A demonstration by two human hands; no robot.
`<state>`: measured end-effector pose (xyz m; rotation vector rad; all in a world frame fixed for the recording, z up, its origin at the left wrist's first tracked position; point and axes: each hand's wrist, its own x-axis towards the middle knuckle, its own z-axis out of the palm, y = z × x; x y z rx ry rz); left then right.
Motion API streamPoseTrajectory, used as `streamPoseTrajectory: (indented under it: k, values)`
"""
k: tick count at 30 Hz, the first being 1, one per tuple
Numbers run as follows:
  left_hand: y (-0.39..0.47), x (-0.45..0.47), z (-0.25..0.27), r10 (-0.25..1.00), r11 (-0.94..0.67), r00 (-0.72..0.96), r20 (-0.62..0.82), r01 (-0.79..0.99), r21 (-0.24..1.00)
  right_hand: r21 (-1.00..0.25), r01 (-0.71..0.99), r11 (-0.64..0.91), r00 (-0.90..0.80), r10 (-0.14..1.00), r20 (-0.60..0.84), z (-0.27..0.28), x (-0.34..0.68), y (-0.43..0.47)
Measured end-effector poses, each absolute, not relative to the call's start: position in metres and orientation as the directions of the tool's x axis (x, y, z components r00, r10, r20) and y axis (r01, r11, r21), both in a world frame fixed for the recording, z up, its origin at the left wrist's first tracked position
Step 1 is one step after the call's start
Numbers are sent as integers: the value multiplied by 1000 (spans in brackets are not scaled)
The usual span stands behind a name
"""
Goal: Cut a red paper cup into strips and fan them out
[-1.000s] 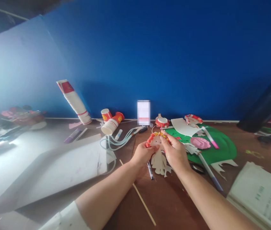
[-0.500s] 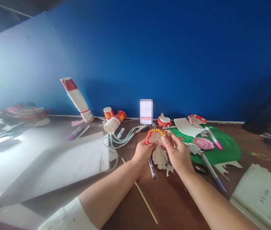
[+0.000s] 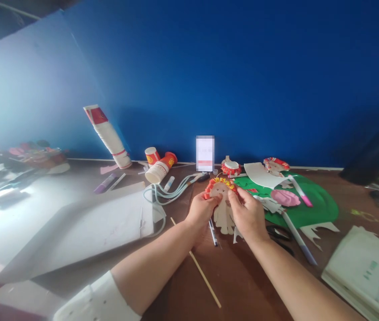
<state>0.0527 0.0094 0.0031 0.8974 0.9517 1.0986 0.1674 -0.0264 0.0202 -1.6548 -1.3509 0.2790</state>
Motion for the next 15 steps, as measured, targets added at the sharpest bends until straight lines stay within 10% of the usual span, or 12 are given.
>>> streamPoseTrajectory:
  k: [15]
  values:
    - [8, 52, 6, 967, 225, 177, -183, -256, 940, -906, 412, 98, 468, 830, 302, 17, 168, -21]
